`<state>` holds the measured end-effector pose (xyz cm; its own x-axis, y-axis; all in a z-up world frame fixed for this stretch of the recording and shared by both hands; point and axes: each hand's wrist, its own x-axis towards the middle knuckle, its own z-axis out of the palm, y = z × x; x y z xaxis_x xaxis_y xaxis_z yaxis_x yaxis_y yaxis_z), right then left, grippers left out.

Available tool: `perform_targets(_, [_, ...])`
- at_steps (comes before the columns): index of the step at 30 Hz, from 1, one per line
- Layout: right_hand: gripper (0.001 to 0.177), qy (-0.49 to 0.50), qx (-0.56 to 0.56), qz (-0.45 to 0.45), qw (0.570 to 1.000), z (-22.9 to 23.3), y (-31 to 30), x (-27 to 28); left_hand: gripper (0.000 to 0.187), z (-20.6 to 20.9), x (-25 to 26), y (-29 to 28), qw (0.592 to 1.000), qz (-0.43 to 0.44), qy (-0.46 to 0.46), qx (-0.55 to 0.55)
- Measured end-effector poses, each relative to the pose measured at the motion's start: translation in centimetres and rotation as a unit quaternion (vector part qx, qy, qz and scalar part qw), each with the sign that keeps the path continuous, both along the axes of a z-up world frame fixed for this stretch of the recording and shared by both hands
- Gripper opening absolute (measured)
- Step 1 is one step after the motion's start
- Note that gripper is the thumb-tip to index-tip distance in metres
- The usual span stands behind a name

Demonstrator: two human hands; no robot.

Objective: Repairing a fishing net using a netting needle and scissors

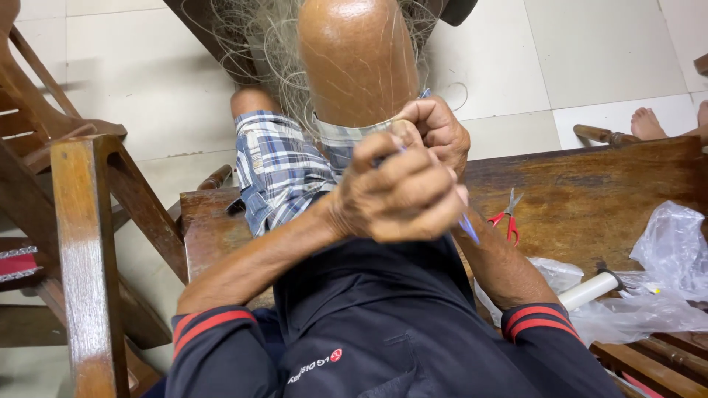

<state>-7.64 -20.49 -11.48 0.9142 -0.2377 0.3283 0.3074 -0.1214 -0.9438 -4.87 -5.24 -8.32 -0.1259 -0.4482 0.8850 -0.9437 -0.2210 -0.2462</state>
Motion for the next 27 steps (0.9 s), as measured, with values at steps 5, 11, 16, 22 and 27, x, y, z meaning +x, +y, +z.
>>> perform_targets(5, [0.018, -0.023, 0.017, 0.046, 0.999, 0.3, -0.5, 0.0, 0.016, -0.1, -3.2, -2.4, 0.995, -0.073, 0.009, -0.066])
perform_targets(11, [0.019, -0.035, -0.027, 0.016, 0.999, 1.2, -0.3, -0.7, 0.01, -0.7, -6.7, -2.5, 0.986, -0.113, 0.072, -0.095])
perform_targets(16, [0.018, -0.037, -0.079, 0.003, 0.996, 1.4, -0.7, -1.3, 0.012, -0.4, -7.0, -2.1, 0.982, -0.125, 0.089, -0.109])
perform_targets(22, [0.018, -0.047, -0.115, 0.006, 0.992, 0.7, -0.9, -2.5, 0.008, 0.6, -7.4, -3.3, 0.971, -0.142, 0.123, -0.146])
perform_targets(27, [0.024, -0.059, -0.115, 0.008, 0.992, 0.6, -1.1, -2.1, 0.009, 0.7, -8.7, -5.0, 0.95, -0.249, 0.141, -0.125])
